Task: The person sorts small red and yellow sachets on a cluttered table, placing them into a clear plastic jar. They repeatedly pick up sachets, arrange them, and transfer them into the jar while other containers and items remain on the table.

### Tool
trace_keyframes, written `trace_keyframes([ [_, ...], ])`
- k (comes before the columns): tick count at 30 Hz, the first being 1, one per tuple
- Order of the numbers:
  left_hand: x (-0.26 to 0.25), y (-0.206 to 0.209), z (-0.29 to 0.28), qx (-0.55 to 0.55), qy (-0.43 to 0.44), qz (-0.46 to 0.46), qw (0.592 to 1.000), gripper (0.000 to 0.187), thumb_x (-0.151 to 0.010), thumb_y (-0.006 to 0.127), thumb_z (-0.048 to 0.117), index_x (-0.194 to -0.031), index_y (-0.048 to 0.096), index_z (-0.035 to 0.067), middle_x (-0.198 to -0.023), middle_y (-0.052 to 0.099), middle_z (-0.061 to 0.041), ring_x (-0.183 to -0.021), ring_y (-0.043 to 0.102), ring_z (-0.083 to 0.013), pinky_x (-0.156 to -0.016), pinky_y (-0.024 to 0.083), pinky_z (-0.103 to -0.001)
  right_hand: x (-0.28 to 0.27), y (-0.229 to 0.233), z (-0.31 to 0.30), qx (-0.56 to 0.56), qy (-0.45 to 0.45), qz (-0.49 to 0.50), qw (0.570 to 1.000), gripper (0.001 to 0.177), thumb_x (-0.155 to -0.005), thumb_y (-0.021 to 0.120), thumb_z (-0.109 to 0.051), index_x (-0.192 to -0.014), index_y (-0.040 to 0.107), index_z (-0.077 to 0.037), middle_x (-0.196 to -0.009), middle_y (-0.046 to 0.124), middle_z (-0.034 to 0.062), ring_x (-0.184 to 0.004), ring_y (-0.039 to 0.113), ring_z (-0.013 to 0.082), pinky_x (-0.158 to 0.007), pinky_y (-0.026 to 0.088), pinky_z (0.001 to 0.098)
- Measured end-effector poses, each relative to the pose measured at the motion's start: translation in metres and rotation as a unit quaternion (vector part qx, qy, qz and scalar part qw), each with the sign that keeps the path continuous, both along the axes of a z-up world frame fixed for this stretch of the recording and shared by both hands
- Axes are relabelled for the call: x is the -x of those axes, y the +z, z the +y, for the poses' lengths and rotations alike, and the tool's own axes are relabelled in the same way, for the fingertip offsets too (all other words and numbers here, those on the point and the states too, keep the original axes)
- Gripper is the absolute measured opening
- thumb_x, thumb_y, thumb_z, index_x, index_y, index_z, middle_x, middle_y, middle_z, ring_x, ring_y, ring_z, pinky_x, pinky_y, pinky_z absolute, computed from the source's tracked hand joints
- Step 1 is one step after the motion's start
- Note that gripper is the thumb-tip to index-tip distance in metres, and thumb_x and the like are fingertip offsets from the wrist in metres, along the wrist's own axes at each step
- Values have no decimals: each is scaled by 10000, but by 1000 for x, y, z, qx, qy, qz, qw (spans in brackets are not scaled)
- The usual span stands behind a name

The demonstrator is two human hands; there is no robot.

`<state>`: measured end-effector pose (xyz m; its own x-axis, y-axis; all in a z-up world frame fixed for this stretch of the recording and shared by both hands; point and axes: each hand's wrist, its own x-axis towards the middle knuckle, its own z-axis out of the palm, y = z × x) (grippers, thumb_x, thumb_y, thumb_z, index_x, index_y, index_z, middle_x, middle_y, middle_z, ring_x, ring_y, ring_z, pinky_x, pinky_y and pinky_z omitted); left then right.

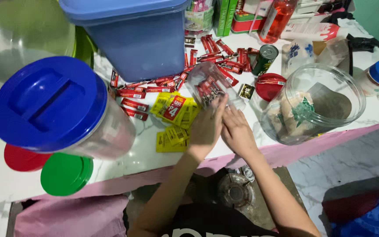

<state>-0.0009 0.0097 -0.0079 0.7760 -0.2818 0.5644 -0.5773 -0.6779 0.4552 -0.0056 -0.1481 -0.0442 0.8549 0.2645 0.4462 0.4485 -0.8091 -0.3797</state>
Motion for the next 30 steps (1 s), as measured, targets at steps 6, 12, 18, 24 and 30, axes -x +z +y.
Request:
trace_keyframes([
  [6,-25,-32,65,129,117,111,978,472,-968,636,227,-1367,465,42,-1190,644,-224,-1020,624,-440,-793,507,-541,33,-10,-12,-107,-28,-32,993,505,-857,552,36,-1358,607,14,-1437,607,190,-1446,472,376,-1214,358,476],
  [12,-146,-68,116,-115,244,-55,961,329,-940,627,309,-1112,695,38,-1123,671,-171,-1071,614,-381,-916,500,-502,59,-27,-10,-200,-60,-52,977,438,-931,527,38,-1356,623,5,-1419,621,199,-1424,524,368,-1178,408,442],
  [18,-216,-99,97,-246,255,72,932,238,-976,596,204,-1139,695,61,-1224,629,-141,-1196,570,-334,-929,507,-537,53,-30,-12,-205,-90,-97,970,356,-954,590,-30,-1304,632,19,-1355,647,209,-1336,569,388,-1122,441,450],
  [24,-214,-60,129,-360,228,-32,904,198,-959,589,155,-1125,675,92,-1080,707,-82,-1099,612,-318,-900,500,-628,53,-41,-19,-206,-87,-79,971,293,-950,617,-74,-1230,674,-11,-1289,670,209,-1300,600,378,-1107,460,437],
  [30,-154,24,121,130,173,-15,976,171,-1091,625,155,-1212,602,37,-1138,714,-138,-1048,692,-324,-895,585,-519,56,-50,-18,-242,-102,-67,962,297,-961,630,-72,-1252,667,-22,-1285,693,197,-1282,626,333,-1098,477,401],
])
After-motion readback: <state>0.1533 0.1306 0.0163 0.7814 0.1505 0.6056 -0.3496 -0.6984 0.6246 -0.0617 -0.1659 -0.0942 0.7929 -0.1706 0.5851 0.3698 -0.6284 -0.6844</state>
